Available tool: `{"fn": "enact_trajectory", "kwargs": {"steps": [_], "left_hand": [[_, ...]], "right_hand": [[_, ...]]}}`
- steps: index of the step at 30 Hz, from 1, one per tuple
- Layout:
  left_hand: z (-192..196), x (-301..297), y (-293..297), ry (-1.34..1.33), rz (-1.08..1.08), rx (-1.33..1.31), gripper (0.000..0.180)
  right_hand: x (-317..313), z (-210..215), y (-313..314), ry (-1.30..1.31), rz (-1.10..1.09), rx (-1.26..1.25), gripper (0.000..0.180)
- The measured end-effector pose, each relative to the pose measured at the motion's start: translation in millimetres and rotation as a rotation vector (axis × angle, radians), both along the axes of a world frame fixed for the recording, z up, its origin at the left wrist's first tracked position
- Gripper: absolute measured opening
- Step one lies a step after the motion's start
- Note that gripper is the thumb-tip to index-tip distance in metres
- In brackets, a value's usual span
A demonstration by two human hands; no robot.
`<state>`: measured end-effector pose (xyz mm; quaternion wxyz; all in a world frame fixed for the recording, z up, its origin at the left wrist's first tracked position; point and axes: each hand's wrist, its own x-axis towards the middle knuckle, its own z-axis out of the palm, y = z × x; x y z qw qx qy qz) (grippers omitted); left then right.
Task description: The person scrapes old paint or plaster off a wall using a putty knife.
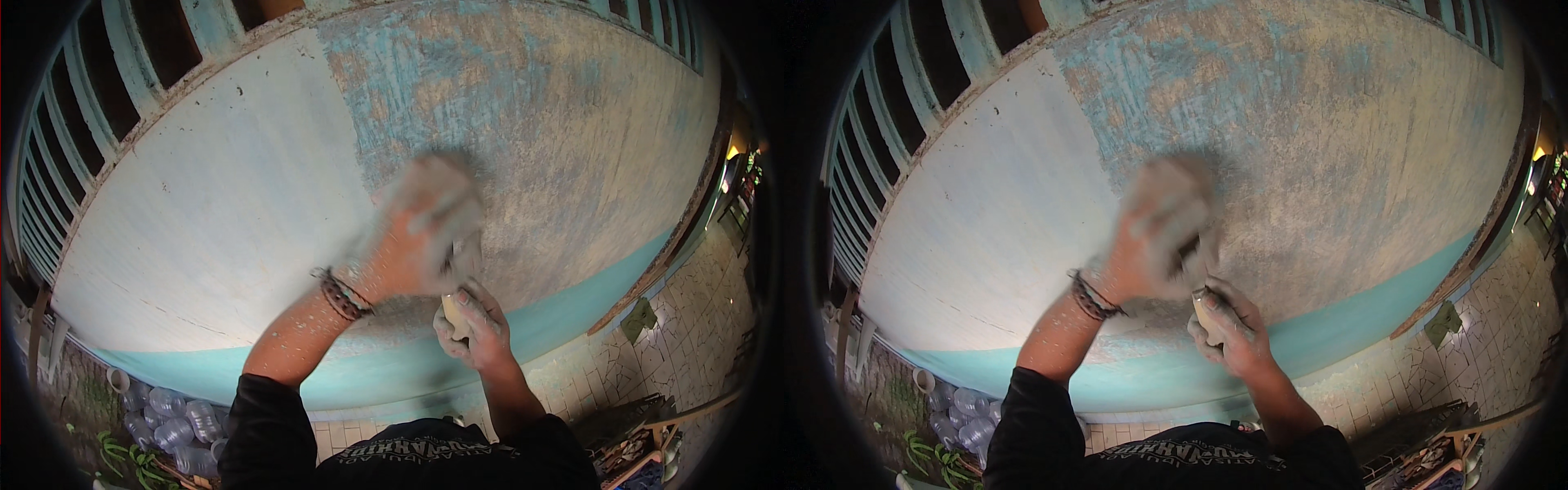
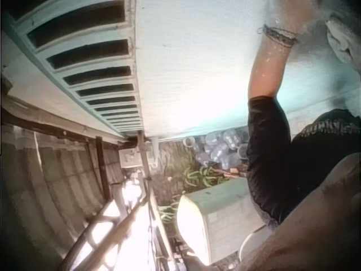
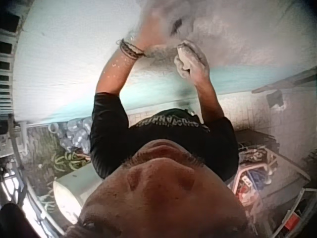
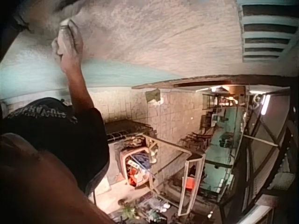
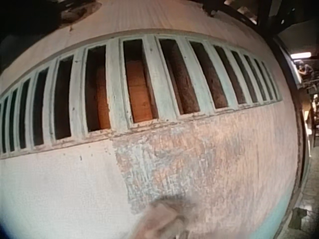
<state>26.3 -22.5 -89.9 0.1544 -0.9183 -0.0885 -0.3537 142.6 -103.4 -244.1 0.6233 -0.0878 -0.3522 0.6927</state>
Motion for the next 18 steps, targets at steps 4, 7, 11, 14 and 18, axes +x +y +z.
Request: {"fn": "enact_trajectory", "kwargs": {"steps": [4, 7, 11, 14, 18], "left_hand": [[39, -14, 22, -0.248, 0.337, 0.45, 0.051], [46, -23, 27, -0.267, 0.572, 0.57, 0.056], [25, -22, 17, -0.26, 0.61, 0.508, 0.056], [18, -26, 11, -0.238, 0.662, 0.446, 0.055], [29, -24, 9, -0.266, 0.689, 0.467, 0.053]], "right_hand": [[4, -19, 3, -0.118, -0.016, -0.042, 0.032], [-11, -27, -10, -0.153, -0.201, -0.197, 0.032], [-9, -38, -12, -0.096, -0.185, -0.184, 0.033], [-2, -34, -10, -0.142, -0.172, 0.004, 0.036], [2, 3, -1, -0.177, -0.465, 0.323, 0.045]]}}
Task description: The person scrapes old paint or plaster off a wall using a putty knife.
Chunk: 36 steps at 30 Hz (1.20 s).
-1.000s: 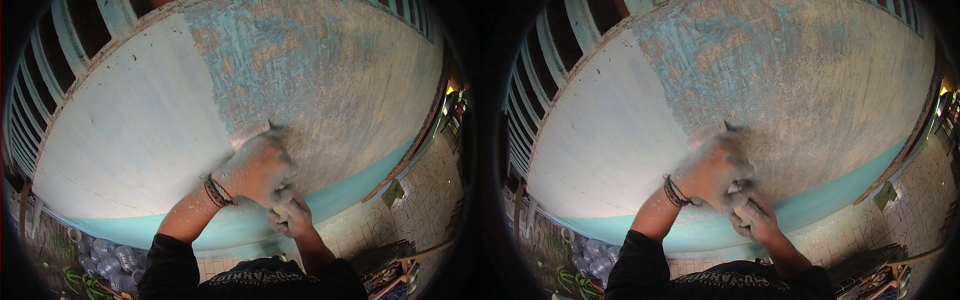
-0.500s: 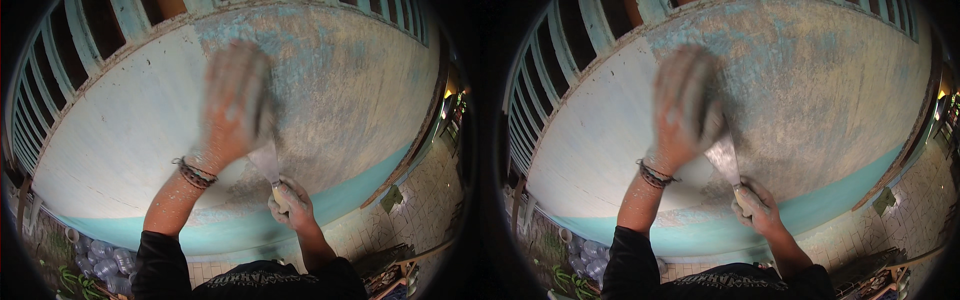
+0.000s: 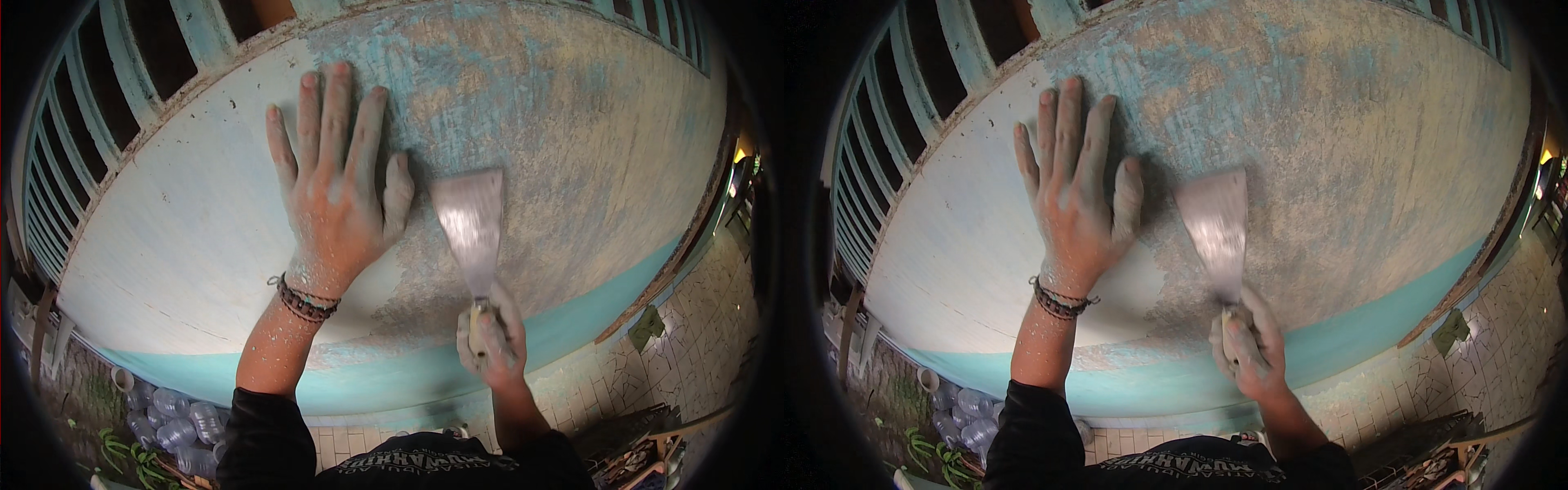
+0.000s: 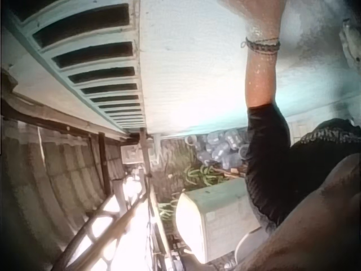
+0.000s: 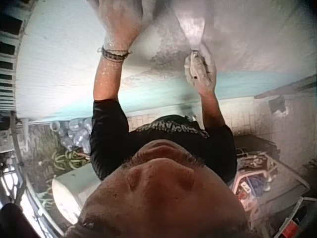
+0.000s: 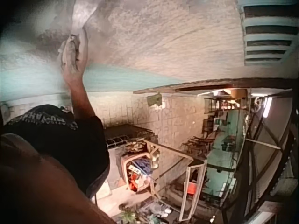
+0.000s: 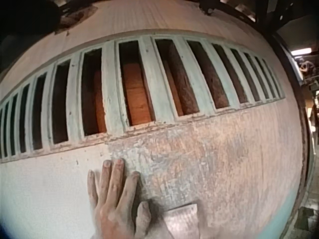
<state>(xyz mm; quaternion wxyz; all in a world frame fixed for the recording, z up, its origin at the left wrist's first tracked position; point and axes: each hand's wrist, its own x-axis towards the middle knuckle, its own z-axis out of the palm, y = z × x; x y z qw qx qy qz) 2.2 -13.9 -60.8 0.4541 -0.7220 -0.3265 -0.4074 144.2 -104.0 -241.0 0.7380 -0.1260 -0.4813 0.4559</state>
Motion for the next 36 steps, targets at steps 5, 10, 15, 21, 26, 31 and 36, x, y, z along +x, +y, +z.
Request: {"fn": "enact_trajectory", "kwargs": {"steps": [5, 10, 15, 21, 26, 31, 36], "left_hand": [[-14, 1, -4, -0.029, -0.059, -0.074, 0.051], [-33, 1, -11, 0.171, -0.298, -0.209, 0.054], [-33, 8, -6, 0.155, -0.37, -0.142, 0.052], [-31, 11, -3, 0.156, -0.361, -0.131, 0.056], [-33, 12, 3, 0.146, -0.407, -0.123, 0.059], [-32, 13, 1, 0.131, -0.411, -0.115, 0.059], [-19, 15, 3, 0.128, -0.431, -0.099, 0.06]], "right_hand": [[-13, 62, 16, -0.074, -0.057, -0.019, 0.054], [-13, 78, 15, -0.049, -0.087, -0.102, 0.053], [-21, 75, 19, -0.012, -0.149, -0.057, 0.052], [-19, 82, 21, -0.046, -0.193, -0.002, 0.049], [-21, 85, 20, -0.101, -0.327, -0.008, 0.049], [-20, 86, 20, -0.087, -0.27, 0.003, 0.049], [-18, 97, 22, -0.106, -0.3, -0.025, 0.049]]}}
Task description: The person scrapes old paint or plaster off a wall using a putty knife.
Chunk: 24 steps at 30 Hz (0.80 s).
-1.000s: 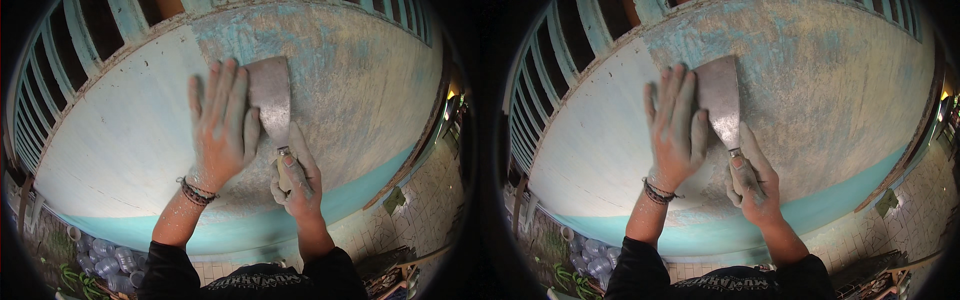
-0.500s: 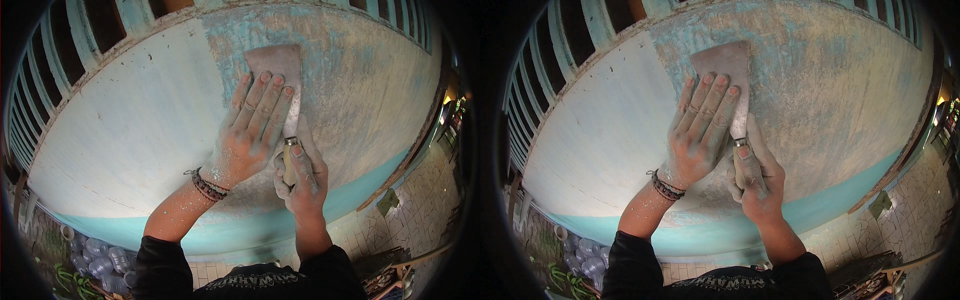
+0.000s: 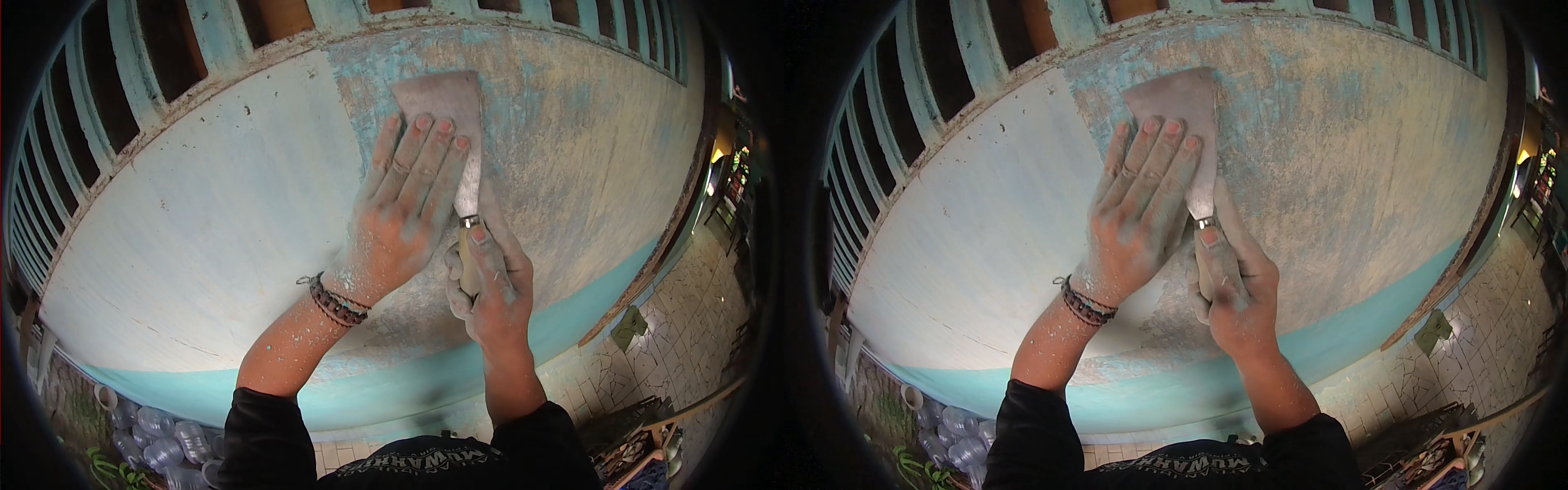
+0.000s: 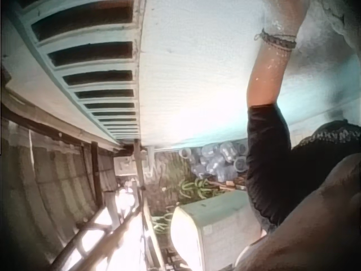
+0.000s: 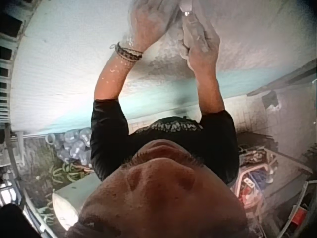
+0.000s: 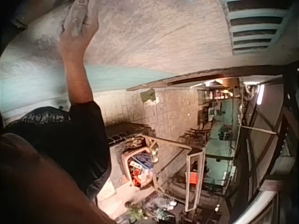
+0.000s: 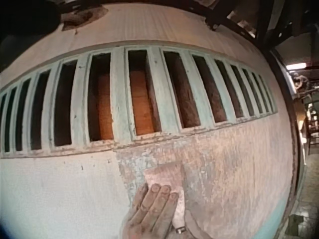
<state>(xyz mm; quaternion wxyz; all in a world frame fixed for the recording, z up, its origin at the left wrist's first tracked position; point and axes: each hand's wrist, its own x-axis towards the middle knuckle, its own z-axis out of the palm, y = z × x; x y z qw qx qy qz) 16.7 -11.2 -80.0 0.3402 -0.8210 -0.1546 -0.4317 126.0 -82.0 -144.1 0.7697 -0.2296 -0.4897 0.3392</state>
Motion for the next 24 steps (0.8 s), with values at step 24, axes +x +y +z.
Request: {"fn": "enact_trajectory", "kwargs": {"steps": [24], "left_hand": [[8, -5, -6, 0.031, -0.025, 0.009, 0.059]], "right_hand": [[-6, 4, -13, 0.011, -0.033, -0.065, 0.049]]}}
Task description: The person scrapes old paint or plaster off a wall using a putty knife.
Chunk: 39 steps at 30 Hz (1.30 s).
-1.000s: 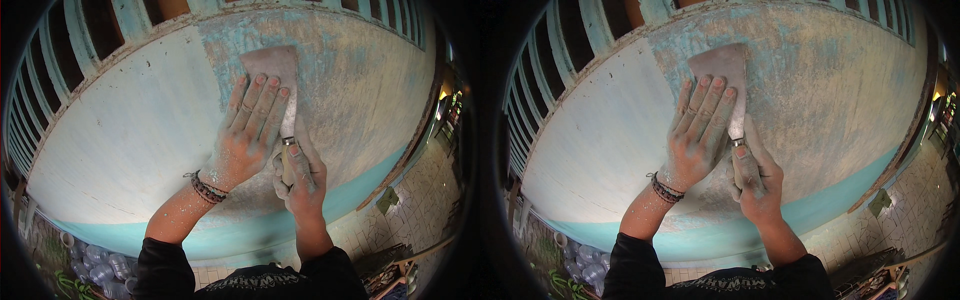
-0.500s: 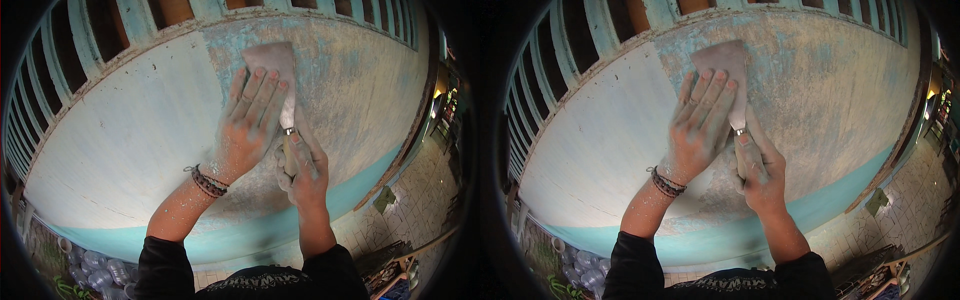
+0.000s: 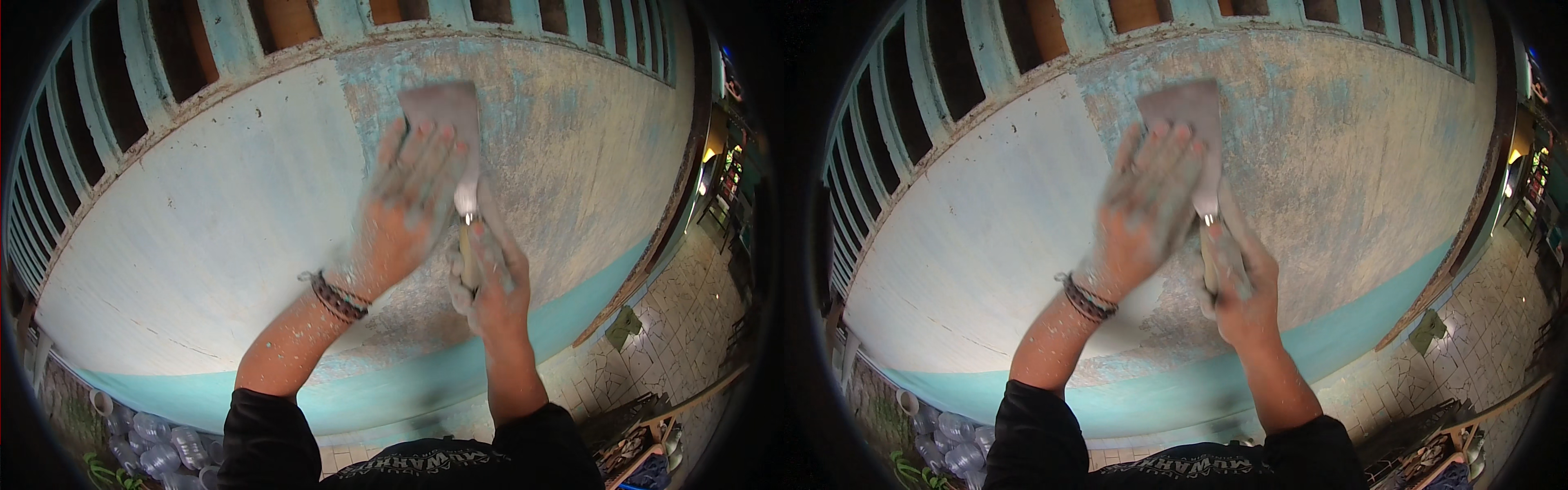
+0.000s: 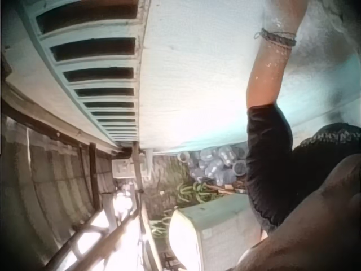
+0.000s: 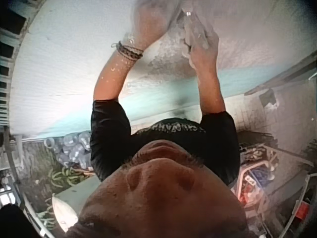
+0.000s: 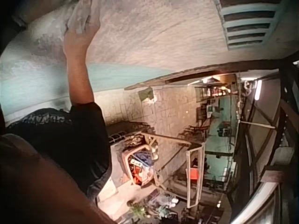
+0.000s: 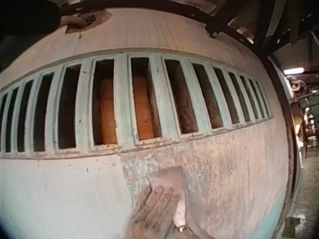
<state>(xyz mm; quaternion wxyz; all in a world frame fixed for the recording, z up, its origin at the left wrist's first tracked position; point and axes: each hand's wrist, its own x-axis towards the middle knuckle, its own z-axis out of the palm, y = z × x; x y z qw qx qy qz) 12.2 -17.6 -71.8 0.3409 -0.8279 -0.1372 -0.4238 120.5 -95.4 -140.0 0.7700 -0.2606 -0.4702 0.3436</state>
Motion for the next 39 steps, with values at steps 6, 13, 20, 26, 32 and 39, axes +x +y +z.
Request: {"fn": "enact_trajectory", "kwargs": {"steps": [6, 13, 20, 26, 32, 39], "left_hand": [[-88, -11, -17, 0.017, 0.059, -0.216, 0.056], [-271, -40, -52, -0.059, -0.095, -0.624, 0.04], [-298, -53, -66, -1.087, -0.598, -1.823, 0.023], [-282, -19, -45, -1.424, -1.117, -2.165, 0.019], [-276, -29, -37, -1.359, -1.056, -1.983, 0.019], [-287, -32, -35, -1.365, -0.93, -1.953, 0.022]], "right_hand": [[3, -82, -9, 0.041, 0.114, -0.23, 0.05], [26, -248, -32, -0.07, 0.283, -0.445, 0.046], [11, -228, -29, -0.313, 0.268, -0.382, 0.04], [32, -230, -16, -0.326, 0.232, -0.402, 0.037], [30, -213, 3, -0.457, 0.239, -0.344, 0.036], [18, -224, 2, -0.449, 0.199, -0.393, 0.037]]}}
